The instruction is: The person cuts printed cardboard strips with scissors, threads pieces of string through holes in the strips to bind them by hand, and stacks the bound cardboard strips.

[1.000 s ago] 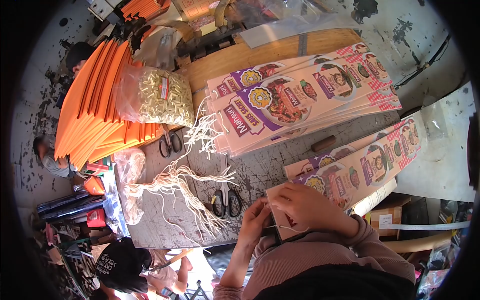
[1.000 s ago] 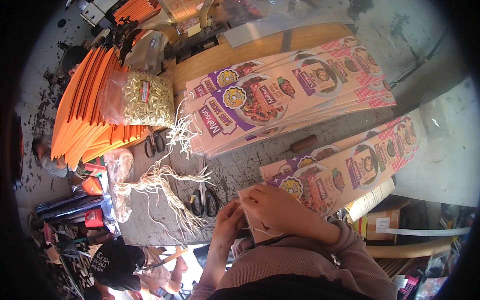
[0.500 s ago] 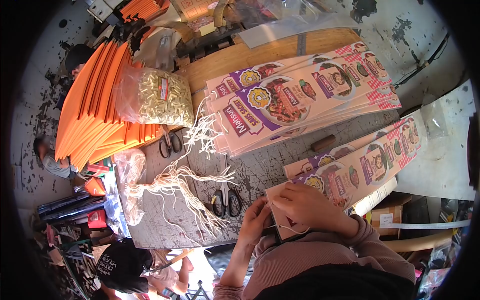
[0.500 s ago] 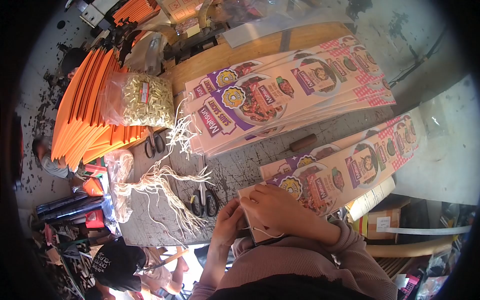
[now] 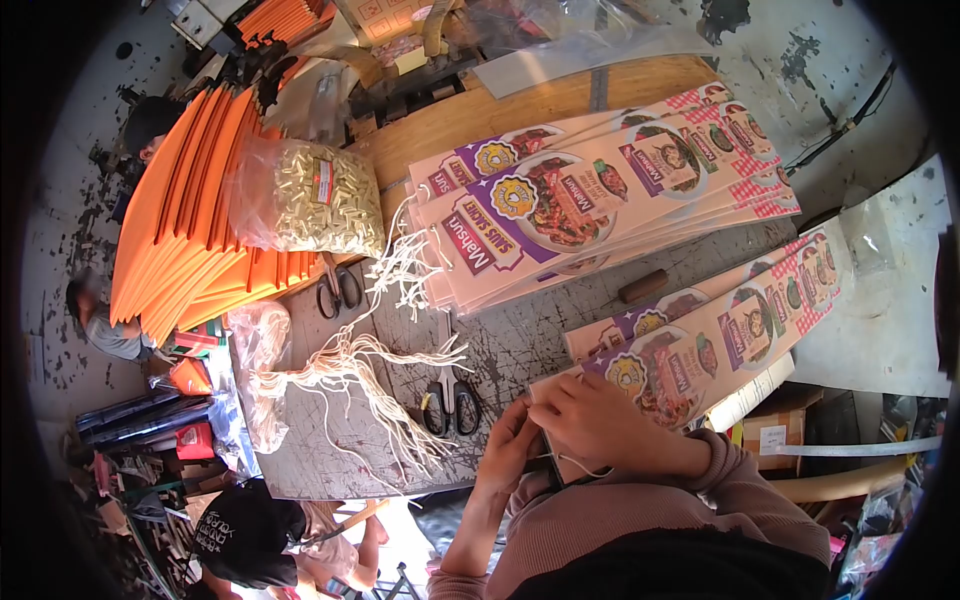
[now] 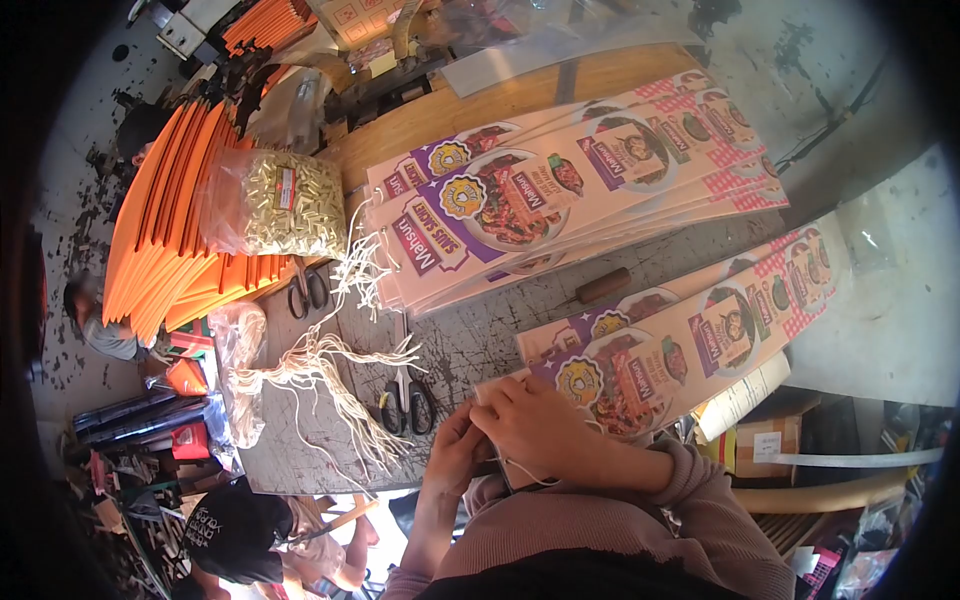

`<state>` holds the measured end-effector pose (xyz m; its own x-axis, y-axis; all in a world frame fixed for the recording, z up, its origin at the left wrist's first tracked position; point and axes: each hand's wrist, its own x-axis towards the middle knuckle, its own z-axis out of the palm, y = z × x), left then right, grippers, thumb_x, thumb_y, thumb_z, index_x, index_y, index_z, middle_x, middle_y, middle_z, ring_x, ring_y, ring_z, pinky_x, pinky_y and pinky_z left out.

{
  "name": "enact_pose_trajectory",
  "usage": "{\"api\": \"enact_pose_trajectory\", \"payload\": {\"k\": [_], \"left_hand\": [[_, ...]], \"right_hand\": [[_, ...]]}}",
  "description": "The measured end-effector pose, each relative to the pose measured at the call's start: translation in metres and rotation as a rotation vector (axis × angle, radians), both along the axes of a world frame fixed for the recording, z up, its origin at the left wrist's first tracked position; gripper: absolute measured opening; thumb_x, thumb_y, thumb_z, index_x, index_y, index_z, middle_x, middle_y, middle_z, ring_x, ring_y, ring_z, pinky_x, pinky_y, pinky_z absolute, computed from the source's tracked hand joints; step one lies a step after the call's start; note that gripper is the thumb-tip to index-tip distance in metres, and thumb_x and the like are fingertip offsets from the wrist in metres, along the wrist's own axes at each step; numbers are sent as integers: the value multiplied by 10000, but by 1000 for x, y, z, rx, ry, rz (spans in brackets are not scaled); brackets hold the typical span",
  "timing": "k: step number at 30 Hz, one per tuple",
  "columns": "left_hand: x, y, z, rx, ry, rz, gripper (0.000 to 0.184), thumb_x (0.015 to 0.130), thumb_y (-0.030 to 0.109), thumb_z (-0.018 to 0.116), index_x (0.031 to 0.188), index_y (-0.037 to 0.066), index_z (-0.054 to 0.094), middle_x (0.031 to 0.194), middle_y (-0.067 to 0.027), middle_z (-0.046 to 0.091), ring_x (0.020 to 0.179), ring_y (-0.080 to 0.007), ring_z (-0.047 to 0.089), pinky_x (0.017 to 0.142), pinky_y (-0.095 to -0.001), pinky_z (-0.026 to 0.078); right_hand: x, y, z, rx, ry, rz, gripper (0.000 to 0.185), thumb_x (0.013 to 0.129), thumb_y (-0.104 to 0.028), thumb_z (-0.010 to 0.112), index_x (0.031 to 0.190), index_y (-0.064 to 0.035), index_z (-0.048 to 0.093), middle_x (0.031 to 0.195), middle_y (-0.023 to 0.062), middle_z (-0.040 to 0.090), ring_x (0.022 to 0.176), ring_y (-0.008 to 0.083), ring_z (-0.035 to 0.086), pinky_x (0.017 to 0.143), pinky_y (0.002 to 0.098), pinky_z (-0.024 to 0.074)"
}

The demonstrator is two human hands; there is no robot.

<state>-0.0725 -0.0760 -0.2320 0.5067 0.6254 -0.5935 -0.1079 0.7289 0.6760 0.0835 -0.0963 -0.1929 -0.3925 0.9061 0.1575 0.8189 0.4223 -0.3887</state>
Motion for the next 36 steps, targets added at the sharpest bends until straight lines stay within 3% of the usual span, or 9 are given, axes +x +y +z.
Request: {"api": "enact_pose_trajectory", "payload": {"k": [4, 7, 9, 12, 16, 19, 28, 33, 36], "left_hand": [[-1, -6, -6, -26, 4, 35, 111, 933, 113, 433, 994, 50, 501, 637, 69, 415, 481, 5, 297, 423, -163, 213], [-3, -5, -8, -3, -24, 14, 112, 936, 115, 427, 993, 49, 498, 657, 67, 428, 485, 5, 298, 425, -163, 213], [-2, -3, -4, 0, -33, 7, 114, 937, 116, 425, 996, 50, 497, 665, 65, 431, 488, 6, 299, 428, -162, 216], [-1, -5, -7, 7, -34, 6, 120, 938, 116, 421, 1006, 50, 494, 691, 58, 446, 503, 8, 312, 436, -158, 227], [6, -6, -2, 14, 32, 41, 140, 938, 118, 418, 1036, 46, 488, 739, 50, 480, 549, 16, 354, 458, -146, 260], [4, -5, -1, 47, 21, 22, 140, 932, 99, 425, 1038, 38, 492, 768, 47, 498, 574, 20, 368, 474, -133, 269], [-1, -10, 3, 228, 135, -50, 93, 901, 78, 475, 954, 15, 518, 783, 17, 532, 703, -24, 470, 587, -162, 371], [-6, -15, -7, 123, 119, -30, 88, 901, 70, 466, 957, 22, 515, 805, 5, 538, 726, -26, 469, 596, -161, 370], [-8, -17, -13, 71, 16, -17, 97, 898, 54, 461, 980, 24, 503, 826, 1, 541, 742, -31, 472, 617, -165, 373]], "right_hand": [[-7, -3, 1, 13, -166, -41, 179, 710, -211, 550, 842, -90, 553, 850, 30, 544, 869, 198, 538, 693, 322, 428], [-4, 0, 4, 61, -119, -50, 211, 691, -198, 572, 864, -80, 546, 856, 40, 552, 870, 188, 542, 690, 329, 430], [8, 3, 14, -112, 14, 26, 257, 696, -169, 554, 913, -34, 530, 893, 69, 571, 901, 212, 552, 723, 324, 429], [13, 3, 10, -123, 103, 28, 310, 683, -153, 561, 955, -12, 519, 888, 85, 568, 894, 231, 565, 745, 337, 443], [13, 1, 8, -152, 154, 6, 196, 759, -162, 559, 900, -33, 519, 874, 94, 554, 859, 234, 558, 735, 352, 445], [12, -1, 10, -126, 162, 14, 321, 682, -149, 566, 968, -11, 517, 872, 100, 565, 891, 250, 559, 744, 359, 453], [-11, -8, 10, 28, -89, -68, 194, 708, -196, 558, 860, -79, 537, 836, 34, 540, 830, 196, 529, 699, 323, 400], [-14, -11, 9, -20, -294, -134, 219, 692, -190, 566, 865, -61, 530, 804, 33, 534, 805, 174, 520, 683, 313, 391], [-2, -9, 9, -49, -134, -12, 258, 668, -213, 564, 859, -41, 534, 808, 56, 553, 790, 192, 532, 687, 323, 389]]}}
